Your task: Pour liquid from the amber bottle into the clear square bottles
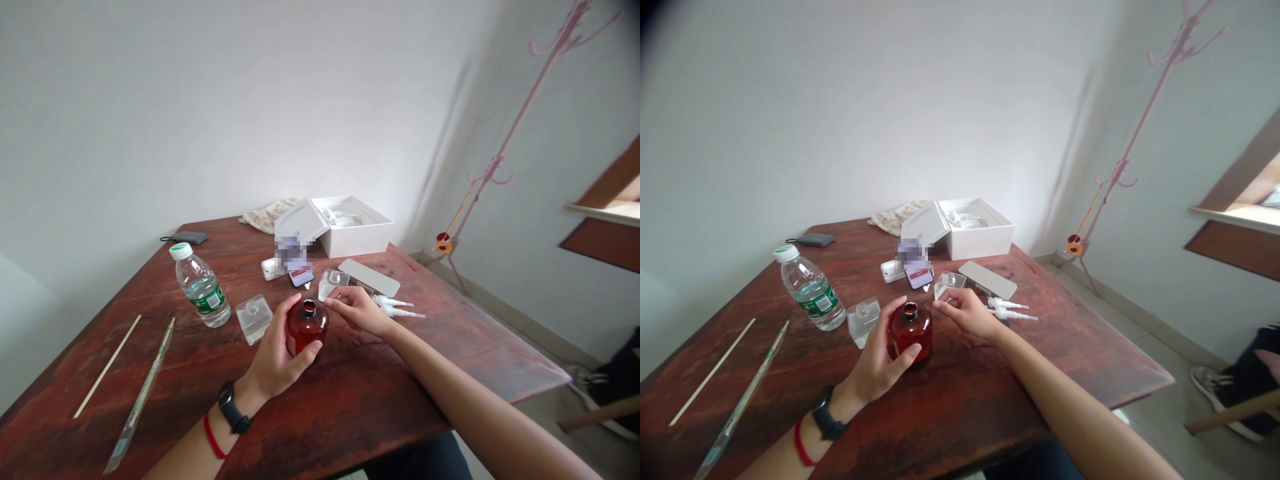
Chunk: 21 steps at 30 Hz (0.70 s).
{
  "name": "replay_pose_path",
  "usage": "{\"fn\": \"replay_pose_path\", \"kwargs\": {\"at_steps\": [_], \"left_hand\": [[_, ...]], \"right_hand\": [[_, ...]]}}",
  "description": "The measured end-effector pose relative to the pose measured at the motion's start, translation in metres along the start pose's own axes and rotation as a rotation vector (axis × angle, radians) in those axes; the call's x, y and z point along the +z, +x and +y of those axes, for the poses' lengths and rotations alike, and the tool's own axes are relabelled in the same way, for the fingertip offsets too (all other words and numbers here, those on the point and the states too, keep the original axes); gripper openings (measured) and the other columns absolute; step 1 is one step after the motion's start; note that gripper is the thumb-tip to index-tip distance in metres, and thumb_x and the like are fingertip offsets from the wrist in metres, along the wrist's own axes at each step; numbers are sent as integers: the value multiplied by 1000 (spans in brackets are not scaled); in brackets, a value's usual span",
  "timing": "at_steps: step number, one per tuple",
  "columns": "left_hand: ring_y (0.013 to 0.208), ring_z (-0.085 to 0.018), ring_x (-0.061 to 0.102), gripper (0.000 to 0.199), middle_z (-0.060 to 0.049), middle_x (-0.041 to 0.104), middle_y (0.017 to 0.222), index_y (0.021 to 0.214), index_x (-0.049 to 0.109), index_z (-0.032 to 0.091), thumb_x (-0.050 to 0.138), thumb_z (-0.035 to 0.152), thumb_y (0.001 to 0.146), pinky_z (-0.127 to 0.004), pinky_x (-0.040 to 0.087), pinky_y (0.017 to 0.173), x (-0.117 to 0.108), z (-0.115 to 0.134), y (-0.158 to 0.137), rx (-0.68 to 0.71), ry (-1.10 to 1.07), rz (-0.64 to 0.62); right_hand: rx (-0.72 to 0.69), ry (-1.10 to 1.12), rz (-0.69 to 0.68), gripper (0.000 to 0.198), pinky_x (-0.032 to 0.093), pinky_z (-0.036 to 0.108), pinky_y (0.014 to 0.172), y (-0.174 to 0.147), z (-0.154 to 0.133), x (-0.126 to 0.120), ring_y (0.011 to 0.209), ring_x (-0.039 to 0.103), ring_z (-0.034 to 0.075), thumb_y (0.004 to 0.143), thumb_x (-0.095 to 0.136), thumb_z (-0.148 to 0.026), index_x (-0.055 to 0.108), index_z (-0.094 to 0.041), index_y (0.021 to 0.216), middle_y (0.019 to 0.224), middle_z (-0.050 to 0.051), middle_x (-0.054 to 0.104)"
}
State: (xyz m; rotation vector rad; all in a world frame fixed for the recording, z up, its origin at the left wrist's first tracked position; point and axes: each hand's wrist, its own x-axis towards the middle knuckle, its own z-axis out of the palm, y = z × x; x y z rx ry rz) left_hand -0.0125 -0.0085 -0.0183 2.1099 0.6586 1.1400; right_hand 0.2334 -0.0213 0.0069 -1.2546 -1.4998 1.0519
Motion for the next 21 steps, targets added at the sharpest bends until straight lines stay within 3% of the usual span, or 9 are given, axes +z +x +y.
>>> {"fn": "replay_pose_path", "kwargs": {"at_steps": [21], "left_hand": [[143,-37,58,78,-18,55,155,162,33,23,73,39,97,-57,46,123,0,0,0,4,-16,-7]], "right_hand": [[-50,-27,15,63,22,25,41,0,-1,0,40,37,8,86,69,-81,65,-18,80,48,-8,48]]}}
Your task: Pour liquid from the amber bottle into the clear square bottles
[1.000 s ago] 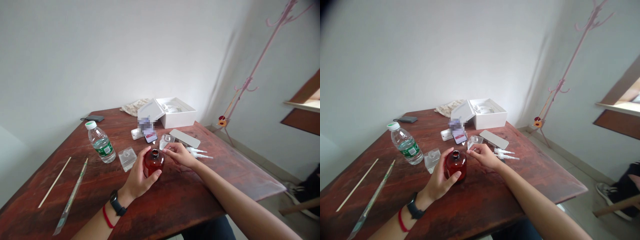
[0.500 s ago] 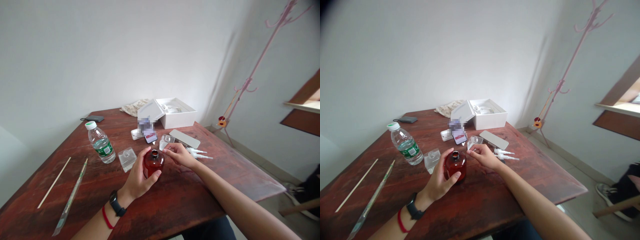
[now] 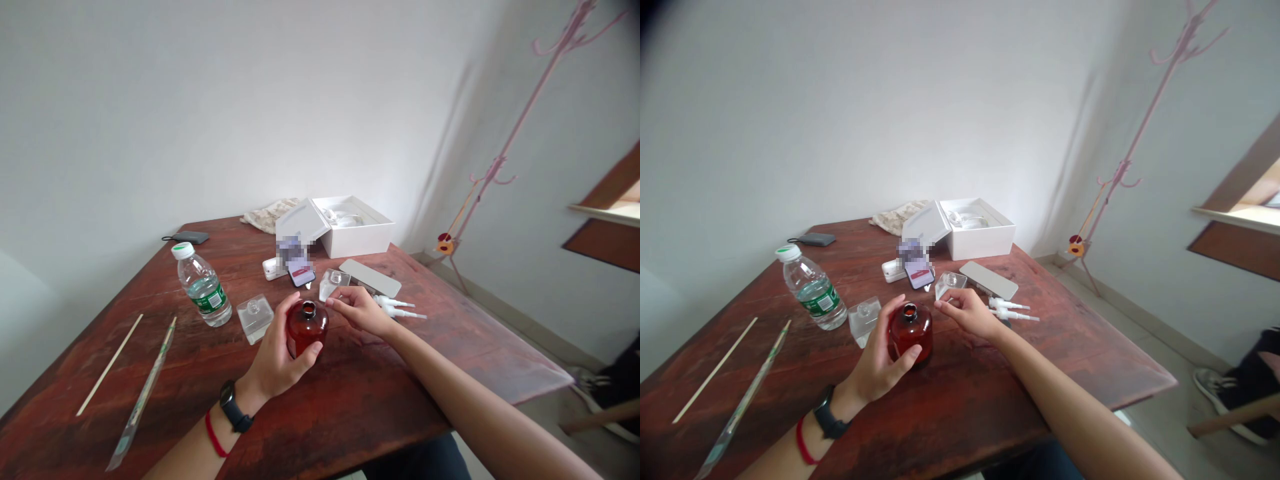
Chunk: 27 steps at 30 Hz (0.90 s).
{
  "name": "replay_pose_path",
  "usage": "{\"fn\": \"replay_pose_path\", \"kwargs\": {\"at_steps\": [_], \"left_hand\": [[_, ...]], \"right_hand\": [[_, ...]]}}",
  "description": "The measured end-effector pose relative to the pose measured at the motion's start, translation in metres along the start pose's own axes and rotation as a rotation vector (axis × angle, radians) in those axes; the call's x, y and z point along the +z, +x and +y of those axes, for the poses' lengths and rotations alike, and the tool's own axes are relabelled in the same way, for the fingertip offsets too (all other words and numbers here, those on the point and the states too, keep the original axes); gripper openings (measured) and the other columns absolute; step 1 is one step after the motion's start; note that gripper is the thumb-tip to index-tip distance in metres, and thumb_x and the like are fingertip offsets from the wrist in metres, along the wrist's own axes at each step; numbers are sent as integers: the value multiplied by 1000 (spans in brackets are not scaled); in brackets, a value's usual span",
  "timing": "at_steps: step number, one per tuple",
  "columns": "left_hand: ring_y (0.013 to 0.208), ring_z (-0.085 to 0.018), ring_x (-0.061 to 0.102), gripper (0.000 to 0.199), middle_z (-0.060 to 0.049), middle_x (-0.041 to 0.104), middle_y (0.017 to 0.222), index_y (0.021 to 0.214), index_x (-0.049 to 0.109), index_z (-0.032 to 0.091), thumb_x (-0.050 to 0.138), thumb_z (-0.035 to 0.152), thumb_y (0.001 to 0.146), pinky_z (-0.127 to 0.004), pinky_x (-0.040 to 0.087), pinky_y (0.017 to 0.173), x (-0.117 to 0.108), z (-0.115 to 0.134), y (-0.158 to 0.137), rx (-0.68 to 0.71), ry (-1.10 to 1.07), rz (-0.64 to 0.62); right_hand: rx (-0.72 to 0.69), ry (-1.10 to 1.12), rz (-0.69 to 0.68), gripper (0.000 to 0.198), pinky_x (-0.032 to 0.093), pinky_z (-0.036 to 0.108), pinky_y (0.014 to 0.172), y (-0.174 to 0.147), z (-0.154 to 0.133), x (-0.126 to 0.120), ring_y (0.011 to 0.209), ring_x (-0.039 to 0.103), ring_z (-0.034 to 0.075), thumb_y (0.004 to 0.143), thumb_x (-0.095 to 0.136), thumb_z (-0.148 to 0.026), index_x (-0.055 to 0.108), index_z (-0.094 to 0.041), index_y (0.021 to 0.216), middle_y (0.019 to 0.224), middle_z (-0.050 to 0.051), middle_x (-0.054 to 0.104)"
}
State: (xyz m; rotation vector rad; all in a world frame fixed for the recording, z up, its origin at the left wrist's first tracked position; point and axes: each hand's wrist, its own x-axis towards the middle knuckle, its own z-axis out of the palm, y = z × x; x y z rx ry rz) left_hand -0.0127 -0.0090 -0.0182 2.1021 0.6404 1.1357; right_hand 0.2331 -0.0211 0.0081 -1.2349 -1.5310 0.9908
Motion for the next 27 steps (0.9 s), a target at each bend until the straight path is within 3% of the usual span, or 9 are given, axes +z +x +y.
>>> {"fn": "replay_pose_path", "kwargs": {"at_steps": [10,15,19,23,27], "left_hand": [[141,-36,60,82,-18,58,152,162,31,24,75,37,95,-57,48,122,0,3,1,23,-30,-9],[141,-38,60,87,-18,57,153,165,29,24,76,50,96,-57,47,121,0,1,-1,24,-79,-11],[140,-36,59,78,-18,57,153,167,27,25,59,61,106,-57,44,122,-1,-1,-2,53,-106,13],[145,-34,54,63,-17,52,159,164,34,27,32,64,113,-55,47,117,-1,-2,1,127,-44,168],[151,-34,47,48,-17,49,162,154,45,26,36,54,115,-56,42,122,-8,-2,9,201,132,421]], "right_hand": [[47,24,-8,58,29,23,39,-1,5,1,36,45,11,87,70,-78,65,-20,84,46,-6,53],[42,-12,17,55,28,23,39,0,9,1,36,44,11,87,73,-74,65,-20,84,44,-7,51],[49,-18,-4,57,24,23,39,1,8,1,35,39,10,85,73,-76,65,-20,84,44,-9,48],[35,-36,-7,58,20,24,40,1,8,1,38,37,9,86,72,-77,65,-19,82,46,-8,47],[21,-55,13,59,18,24,43,2,11,1,40,33,8,85,73,-77,67,-18,82,47,-9,42]]}}
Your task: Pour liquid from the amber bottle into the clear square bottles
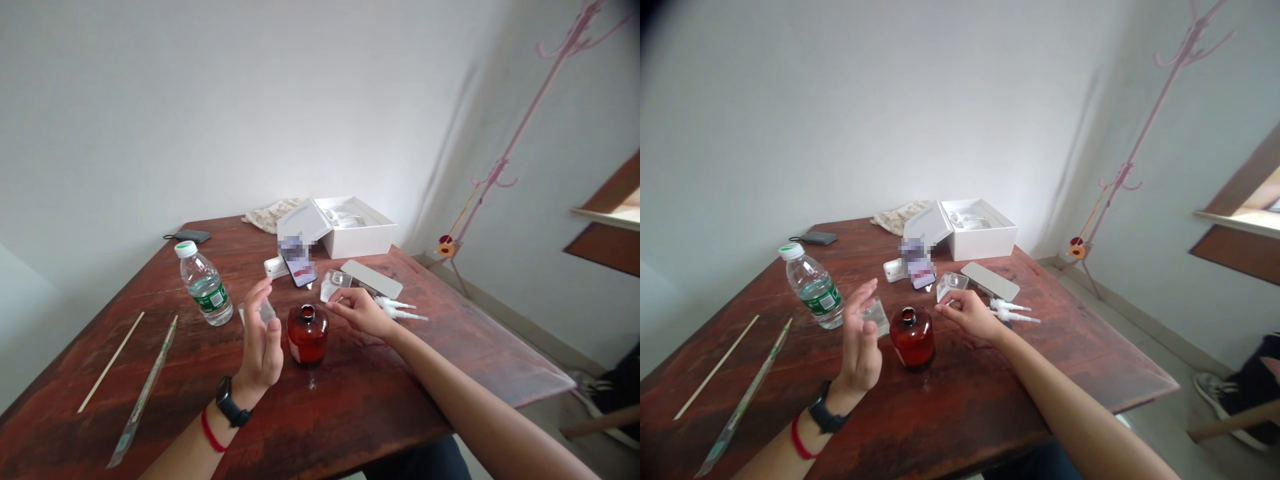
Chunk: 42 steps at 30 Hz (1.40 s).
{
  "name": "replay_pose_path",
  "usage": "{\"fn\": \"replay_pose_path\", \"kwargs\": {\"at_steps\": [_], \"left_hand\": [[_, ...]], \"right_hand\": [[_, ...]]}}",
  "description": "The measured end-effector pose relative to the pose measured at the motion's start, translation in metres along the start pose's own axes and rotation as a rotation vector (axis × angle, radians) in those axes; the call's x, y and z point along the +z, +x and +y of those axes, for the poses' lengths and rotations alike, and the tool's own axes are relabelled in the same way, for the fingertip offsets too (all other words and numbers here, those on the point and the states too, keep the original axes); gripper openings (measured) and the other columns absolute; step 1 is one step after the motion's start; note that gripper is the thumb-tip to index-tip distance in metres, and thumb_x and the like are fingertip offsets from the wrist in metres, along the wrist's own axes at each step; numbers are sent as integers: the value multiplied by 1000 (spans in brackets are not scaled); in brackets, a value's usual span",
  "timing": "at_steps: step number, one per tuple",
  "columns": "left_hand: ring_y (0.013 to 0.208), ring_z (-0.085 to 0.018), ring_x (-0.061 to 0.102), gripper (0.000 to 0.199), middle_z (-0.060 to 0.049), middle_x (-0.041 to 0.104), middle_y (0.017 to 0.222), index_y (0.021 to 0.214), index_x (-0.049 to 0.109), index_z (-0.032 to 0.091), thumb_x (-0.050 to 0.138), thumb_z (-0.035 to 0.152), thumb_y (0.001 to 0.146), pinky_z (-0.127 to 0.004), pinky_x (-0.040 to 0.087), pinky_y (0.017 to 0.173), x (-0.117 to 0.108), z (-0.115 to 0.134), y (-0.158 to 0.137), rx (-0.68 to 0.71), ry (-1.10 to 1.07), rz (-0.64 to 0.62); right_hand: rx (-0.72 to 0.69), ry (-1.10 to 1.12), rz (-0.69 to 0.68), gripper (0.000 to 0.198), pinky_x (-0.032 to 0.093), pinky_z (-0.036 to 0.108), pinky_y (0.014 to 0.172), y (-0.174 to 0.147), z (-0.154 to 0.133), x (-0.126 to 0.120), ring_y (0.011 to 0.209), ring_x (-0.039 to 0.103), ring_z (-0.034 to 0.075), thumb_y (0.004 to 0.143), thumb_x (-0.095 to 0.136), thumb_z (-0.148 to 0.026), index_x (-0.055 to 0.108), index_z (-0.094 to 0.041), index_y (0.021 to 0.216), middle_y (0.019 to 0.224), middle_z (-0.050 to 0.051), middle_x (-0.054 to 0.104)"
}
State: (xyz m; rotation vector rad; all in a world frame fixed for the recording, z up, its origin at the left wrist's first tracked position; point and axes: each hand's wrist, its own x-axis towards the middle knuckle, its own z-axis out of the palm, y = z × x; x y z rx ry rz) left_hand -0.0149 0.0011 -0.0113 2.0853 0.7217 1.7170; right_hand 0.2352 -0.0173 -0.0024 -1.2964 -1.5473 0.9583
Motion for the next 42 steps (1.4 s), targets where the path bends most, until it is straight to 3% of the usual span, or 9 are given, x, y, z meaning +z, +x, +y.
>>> {"fn": "replay_pose_path", "kwargs": {"at_steps": [4,10,16,27,37,42], "left_hand": [[143,-32,55,35,-16,58,150,147,50,24,47,34,114,-55,44,121,-6,-8,13,-29,208,48],[132,-32,63,34,-15,65,137,138,55,20,56,25,104,-56,48,118,-12,-32,20,-22,373,112],[137,-34,61,45,-16,63,140,138,54,20,69,30,97,-55,47,120,-10,-45,16,-162,337,120],[135,-34,61,46,-15,63,140,141,52,20,65,31,99,-55,47,120,-8,-40,15,-151,301,69],[140,-35,59,54,-17,60,147,147,47,20,63,26,96,-58,47,121,-5,-38,13,-146,250,12],[148,-37,52,57,-19,56,152,149,44,19,63,25,95,-62,43,125,-1,-40,9,-128,262,2]], "right_hand": [[13,3,-3,60,17,24,42,0,-1,0,39,34,9,84,72,-78,66,-19,81,45,-9,41],[1,-15,-6,61,19,24,41,-1,-6,-1,38,36,9,84,70,-80,66,-20,80,46,-7,47],[7,-21,-22,62,21,24,42,-1,-5,-2,39,38,10,85,70,-81,66,-19,82,47,-7,48],[50,-42,-96,60,21,25,41,-2,-5,-1,39,37,9,86,71,-79,69,-19,86,47,-8,48],[94,-61,-56,62,23,25,41,2,9,-1,42,35,10,84,71,-81,69,-19,88,49,-7,45],[139,-50,-57,61,31,25,42,2,11,2,40,40,11,83,71,-82,68,-21,91,48,-8,46]]}}
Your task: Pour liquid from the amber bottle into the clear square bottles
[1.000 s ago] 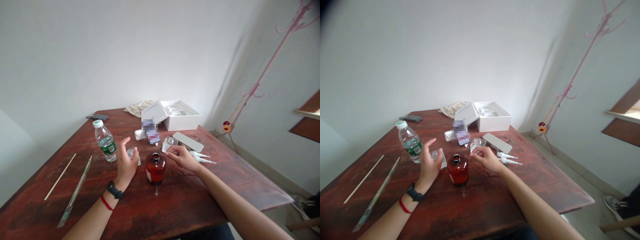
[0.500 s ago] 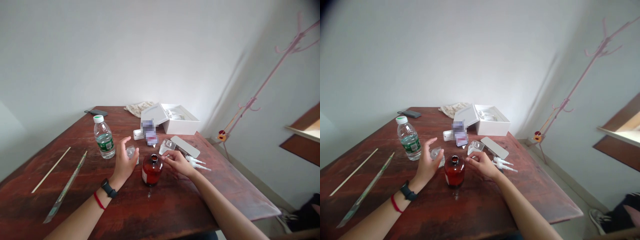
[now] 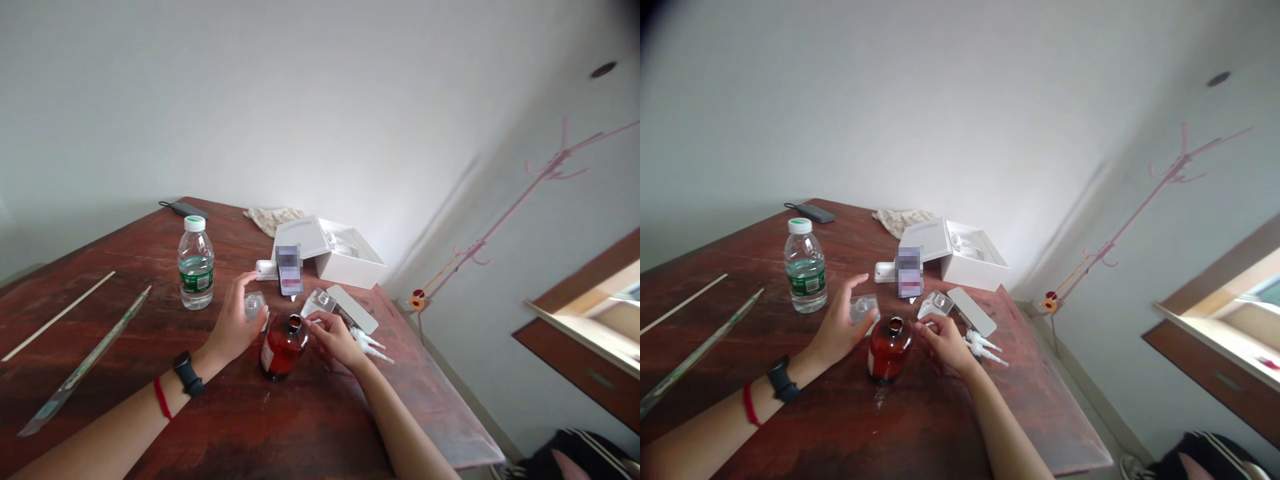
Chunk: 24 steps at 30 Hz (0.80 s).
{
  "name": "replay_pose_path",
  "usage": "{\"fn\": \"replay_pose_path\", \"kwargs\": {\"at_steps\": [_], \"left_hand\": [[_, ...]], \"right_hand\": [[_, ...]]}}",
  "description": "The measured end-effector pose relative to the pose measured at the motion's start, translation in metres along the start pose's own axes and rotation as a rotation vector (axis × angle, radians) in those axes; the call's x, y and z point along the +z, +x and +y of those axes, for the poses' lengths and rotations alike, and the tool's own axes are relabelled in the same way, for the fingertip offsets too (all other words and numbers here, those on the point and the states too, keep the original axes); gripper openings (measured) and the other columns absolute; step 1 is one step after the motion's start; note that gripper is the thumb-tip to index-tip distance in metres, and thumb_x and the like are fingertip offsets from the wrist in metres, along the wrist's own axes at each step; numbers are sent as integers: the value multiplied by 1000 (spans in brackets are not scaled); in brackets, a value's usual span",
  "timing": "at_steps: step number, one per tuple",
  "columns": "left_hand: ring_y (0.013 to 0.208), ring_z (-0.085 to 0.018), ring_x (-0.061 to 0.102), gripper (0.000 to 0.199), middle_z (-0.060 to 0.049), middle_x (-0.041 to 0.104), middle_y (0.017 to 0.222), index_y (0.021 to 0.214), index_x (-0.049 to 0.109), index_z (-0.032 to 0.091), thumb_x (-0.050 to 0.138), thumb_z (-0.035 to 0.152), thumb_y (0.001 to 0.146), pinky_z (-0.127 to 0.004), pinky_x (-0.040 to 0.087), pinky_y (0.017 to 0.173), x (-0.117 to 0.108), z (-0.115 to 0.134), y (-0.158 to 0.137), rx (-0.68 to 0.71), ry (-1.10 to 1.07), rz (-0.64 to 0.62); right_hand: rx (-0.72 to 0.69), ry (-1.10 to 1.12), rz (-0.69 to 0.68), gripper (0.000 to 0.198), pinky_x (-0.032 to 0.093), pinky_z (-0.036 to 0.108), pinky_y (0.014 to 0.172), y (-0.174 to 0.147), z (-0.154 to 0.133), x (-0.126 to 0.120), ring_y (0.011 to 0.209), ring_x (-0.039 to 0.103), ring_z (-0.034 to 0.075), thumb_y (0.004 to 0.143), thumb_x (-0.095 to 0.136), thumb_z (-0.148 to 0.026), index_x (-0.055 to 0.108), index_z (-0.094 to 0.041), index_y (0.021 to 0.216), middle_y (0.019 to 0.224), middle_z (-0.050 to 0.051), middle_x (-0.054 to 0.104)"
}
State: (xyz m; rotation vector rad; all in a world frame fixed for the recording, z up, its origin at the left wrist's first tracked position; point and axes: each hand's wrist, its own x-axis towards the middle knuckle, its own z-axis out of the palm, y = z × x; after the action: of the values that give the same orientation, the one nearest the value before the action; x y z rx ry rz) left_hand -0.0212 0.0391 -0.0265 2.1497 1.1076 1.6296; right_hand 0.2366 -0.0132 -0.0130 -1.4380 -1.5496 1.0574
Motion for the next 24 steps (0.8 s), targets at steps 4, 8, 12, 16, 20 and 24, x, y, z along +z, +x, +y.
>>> {"fn": "replay_pose_path", "kwargs": {"at_steps": [4,8,12,16,20,24], "left_hand": [[156,-42,42,61,-19,53,157,149,45,21,66,26,92,-66,36,128,5,-4,-4,3,88,38],[151,-47,46,74,-20,53,155,149,46,22,78,39,85,-69,39,123,6,-5,-6,-102,140,20],[147,-49,50,92,-21,54,152,153,43,20,86,50,77,-68,43,119,3,1,-5,-229,195,-61],[141,-47,57,98,-23,55,149,158,37,18,84,48,77,-64,50,112,1,7,-4,-349,169,-160],[136,-44,62,105,-23,55,145,162,31,17,83,47,76,-60,54,109,2,7,-4,-386,88,-186],[130,-43,64,107,-20,60,135,162,31,16,83,48,75,-61,54,107,2,6,-3,-397,84,-188]], "right_hand": [[7,-15,-5,61,34,25,43,0,-1,0,42,44,12,83,71,-81,68,-21,90,49,-8,47],[21,-16,-13,60,33,24,43,-1,-3,0,41,42,11,84,71,-80,68,-20,91,49,-8,47],[28,-6,-9,61,29,23,42,-3,-5,1,40,40,10,83,70,-81,68,-20,91,48,-8,48],[32,5,-11,61,28,23,42,-4,-7,1,39,38,9,83,70,-80,67,-20,92,48,-8,49],[27,5,-16,60,28,24,42,-3,-6,0,39,39,10,84,71,-79,68,-20,92,48,-8,49],[16,12,-20,59,29,24,42,-2,-5,-1,39,41,10,84,71,-78,68,-20,91,48,-7,50]]}}
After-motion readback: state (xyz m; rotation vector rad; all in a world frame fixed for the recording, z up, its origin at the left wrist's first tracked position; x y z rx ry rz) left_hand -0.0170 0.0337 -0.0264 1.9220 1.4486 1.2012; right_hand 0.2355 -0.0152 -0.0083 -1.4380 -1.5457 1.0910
